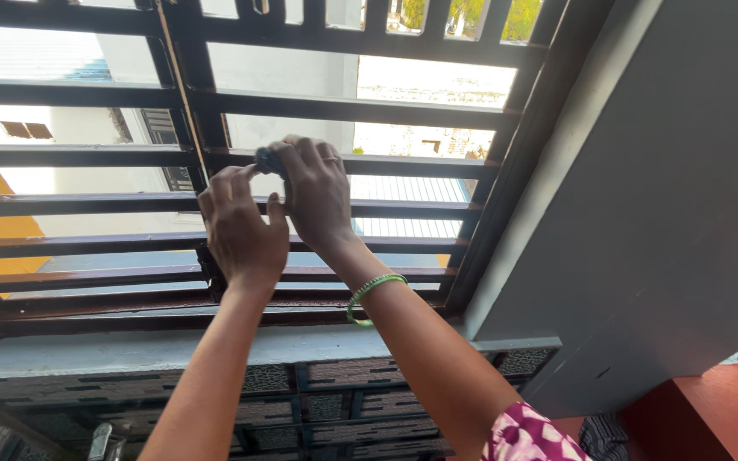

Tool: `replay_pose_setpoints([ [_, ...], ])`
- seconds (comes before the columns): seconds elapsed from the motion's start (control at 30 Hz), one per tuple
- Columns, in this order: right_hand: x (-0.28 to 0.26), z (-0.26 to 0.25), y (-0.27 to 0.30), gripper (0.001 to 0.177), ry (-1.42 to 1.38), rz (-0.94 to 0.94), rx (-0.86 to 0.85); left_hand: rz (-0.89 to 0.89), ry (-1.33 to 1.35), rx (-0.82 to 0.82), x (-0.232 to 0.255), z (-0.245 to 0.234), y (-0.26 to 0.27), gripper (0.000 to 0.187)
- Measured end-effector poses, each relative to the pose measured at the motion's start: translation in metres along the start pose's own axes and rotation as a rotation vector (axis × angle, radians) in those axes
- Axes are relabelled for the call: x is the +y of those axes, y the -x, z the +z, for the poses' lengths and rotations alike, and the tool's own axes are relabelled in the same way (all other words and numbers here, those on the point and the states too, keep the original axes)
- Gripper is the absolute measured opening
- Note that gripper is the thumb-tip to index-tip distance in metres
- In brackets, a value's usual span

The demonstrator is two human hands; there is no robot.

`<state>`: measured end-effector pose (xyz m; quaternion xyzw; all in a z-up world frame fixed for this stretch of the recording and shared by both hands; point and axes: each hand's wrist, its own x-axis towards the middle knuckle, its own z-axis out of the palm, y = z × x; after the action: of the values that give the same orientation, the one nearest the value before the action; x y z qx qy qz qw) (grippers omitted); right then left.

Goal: The person cleans a metal window grille using a blue cloth and water from a light blue bowl. They repeatedly wipe the horizontal and vertical bars of the grille, periodically dipping the cloth into the bowl to wet it and refilling the bowl from a nearby tap.

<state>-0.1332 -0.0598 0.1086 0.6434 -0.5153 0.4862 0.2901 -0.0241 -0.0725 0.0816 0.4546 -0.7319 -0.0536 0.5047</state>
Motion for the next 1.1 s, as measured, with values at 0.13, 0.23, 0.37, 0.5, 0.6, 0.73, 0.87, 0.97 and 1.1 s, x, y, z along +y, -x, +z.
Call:
replay_pose_setpoints([
  [0.13,0.026,-0.013,0.007,0.040,0.232,-0.183,-0.029,-0.067,0.020,-0.119,-0.009,-0.001,-0.001,0.051],
  [0.23,0.071,-0.049,0.024,0.030,0.340,-0.151,-0.003,-0.061,0.044,-0.191,-0.014,0.007,0.009,0.052],
  [0.37,0.114,-0.096,0.044,0.022,0.290,0.108,0.130,-0.015,-0.074,-0.222,-0.019,0.019,0.017,0.050],
  [0.5,0.111,-0.075,0.033,0.021,0.296,0.153,0.151,-0.030,-0.167,-0.288,-0.014,0.027,0.020,0.055],
  [0.6,0.074,-0.034,0.018,0.039,0.309,0.127,-0.013,-0.057,-0.172,-0.312,-0.011,0.026,0.017,0.063],
  [0.73,0.014,0.017,-0.004,0.067,0.190,-0.002,-0.276,0.005,-0.353,-0.442,-0.014,0.016,0.016,0.083],
  [0.87,-0.010,0.032,-0.011,0.071,0.148,-0.118,-0.238,0.062,-0.517,-0.524,-0.010,0.004,0.014,0.086],
  [0.97,0.015,0.012,-0.002,0.066,0.211,-0.130,-0.250,0.029,-0.573,-0.613,0.000,-0.002,0.014,0.074],
  [1.1,0.074,-0.044,0.022,0.055,0.384,-0.095,-0.080,0.026,-0.528,-0.576,0.006,-0.008,0.013,0.096],
])
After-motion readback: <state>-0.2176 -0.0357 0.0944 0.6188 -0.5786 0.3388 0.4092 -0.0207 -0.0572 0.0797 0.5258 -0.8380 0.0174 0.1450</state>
